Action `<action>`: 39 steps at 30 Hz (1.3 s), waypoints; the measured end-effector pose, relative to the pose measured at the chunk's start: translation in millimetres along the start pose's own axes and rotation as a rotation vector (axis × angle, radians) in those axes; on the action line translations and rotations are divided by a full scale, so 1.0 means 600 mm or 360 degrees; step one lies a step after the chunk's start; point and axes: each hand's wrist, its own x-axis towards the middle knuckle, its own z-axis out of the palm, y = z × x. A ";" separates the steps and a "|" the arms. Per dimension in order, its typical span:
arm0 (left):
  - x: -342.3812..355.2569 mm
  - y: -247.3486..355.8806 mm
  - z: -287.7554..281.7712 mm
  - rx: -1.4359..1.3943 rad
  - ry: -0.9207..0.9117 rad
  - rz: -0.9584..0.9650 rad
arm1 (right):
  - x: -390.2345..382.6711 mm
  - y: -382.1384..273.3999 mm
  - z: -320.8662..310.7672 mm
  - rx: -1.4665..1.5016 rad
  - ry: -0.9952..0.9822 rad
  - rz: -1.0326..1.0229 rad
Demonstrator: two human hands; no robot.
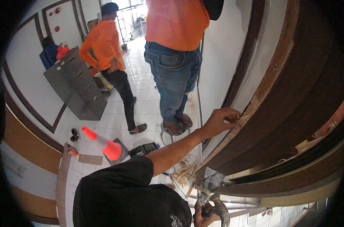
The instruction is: The person uses a chisel and hammer to remove wood and debris from the edge of a door frame, then uses their hands to pull away loose splinters.
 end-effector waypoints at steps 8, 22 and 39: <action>-0.021 0.010 -0.006 0.0375 -0.0002 0.0039 | 0.024 -0.012 -0.040 -0.0719 -0.0360 -0.0749; -0.032 0.017 0.096 0.0946 0.0776 0.0002 | -0.006 -0.062 -0.075 -0.0826 -0.0463 -0.0616; -0.029 0.032 0.071 0.1331 0.0506 0.0118 | -0.073 -0.048 -0.137 -0.1028 -0.0392 -0.0650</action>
